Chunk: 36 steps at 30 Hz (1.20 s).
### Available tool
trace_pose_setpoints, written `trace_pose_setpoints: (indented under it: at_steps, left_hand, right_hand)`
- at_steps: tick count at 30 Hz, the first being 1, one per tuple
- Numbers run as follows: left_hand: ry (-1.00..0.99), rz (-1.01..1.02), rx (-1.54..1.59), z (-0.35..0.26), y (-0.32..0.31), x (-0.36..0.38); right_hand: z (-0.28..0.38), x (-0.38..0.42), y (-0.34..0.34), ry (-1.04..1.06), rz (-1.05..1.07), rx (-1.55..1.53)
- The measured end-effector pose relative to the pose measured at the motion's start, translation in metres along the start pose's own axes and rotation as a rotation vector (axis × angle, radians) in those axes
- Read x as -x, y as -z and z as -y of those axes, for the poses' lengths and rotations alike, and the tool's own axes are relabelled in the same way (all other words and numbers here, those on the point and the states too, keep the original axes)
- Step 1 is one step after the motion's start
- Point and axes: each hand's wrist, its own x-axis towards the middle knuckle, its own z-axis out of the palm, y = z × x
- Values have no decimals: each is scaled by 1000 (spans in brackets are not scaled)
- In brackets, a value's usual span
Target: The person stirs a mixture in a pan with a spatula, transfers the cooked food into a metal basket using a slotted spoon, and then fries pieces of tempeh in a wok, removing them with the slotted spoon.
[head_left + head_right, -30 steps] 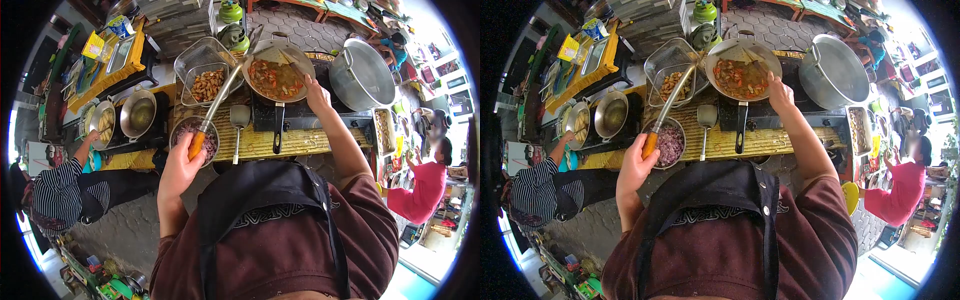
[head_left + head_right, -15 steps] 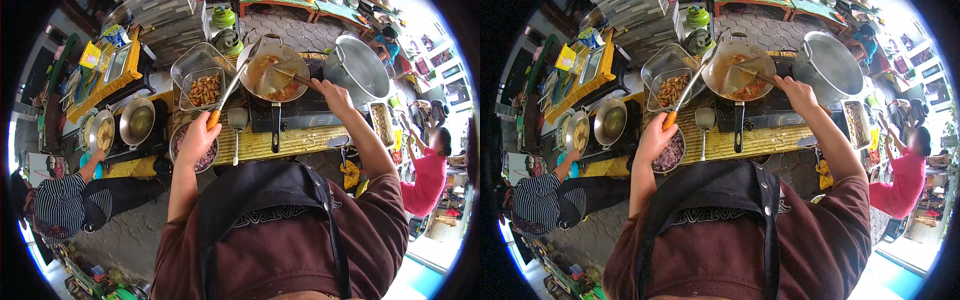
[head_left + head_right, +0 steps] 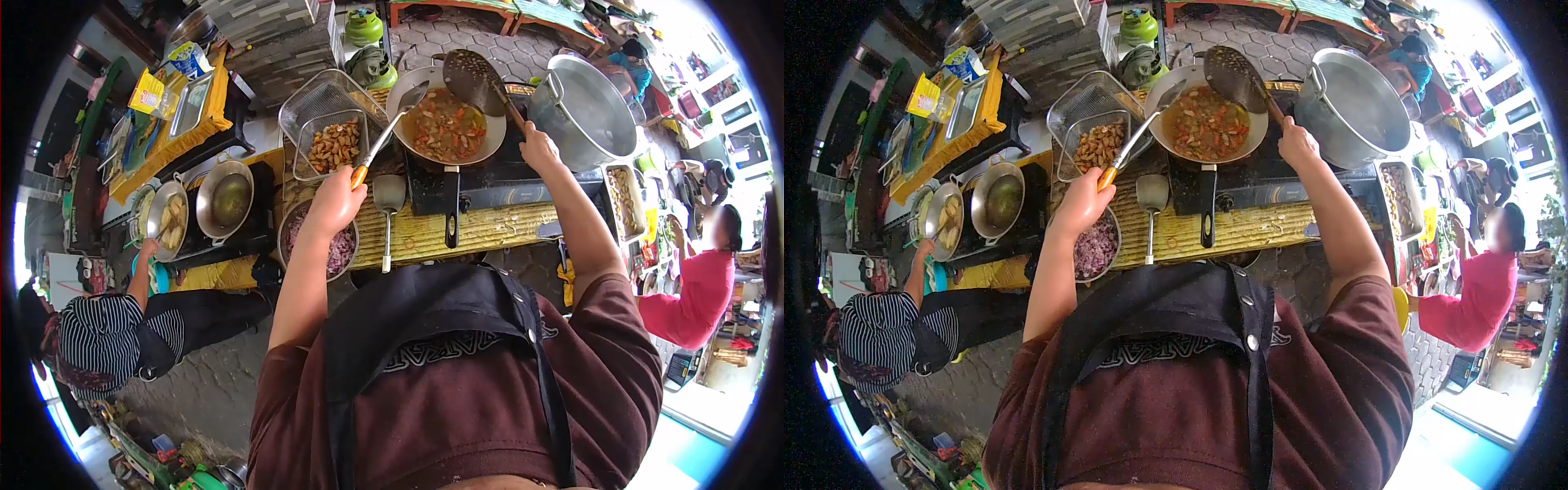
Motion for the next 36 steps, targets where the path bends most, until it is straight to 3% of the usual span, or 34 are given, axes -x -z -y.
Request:
trace_pose_setpoints:
  at_steps: [5,10,12,13,15,19,26,36]
  left_hand:
    - [-12,8,-68,4,-9,-10]
    - [140,159,13,1,-21,-9]
    - [141,198,58,-2,-22,-4]
    - [208,242,140,-6,-23,0]
    - [318,326,273,-18,-20,9]
    - [327,368,332,-22,-22,20]
    - [323,349,358,-31,-21,35]
    - [227,159,367,-44,-4,47]
  right_hand:
    - [-7,3,10,-3,160,-26]
    - [1,16,32,-21,323,-151]
    - [-4,10,31,38,524,-200]
    - [-5,10,28,35,526,-201]
    - [1,16,25,-33,638,-361]
    - [15,25,7,-106,751,-547]
    - [47,40,-27,-180,771,-938]
    - [35,75,-27,-176,790,-1484]
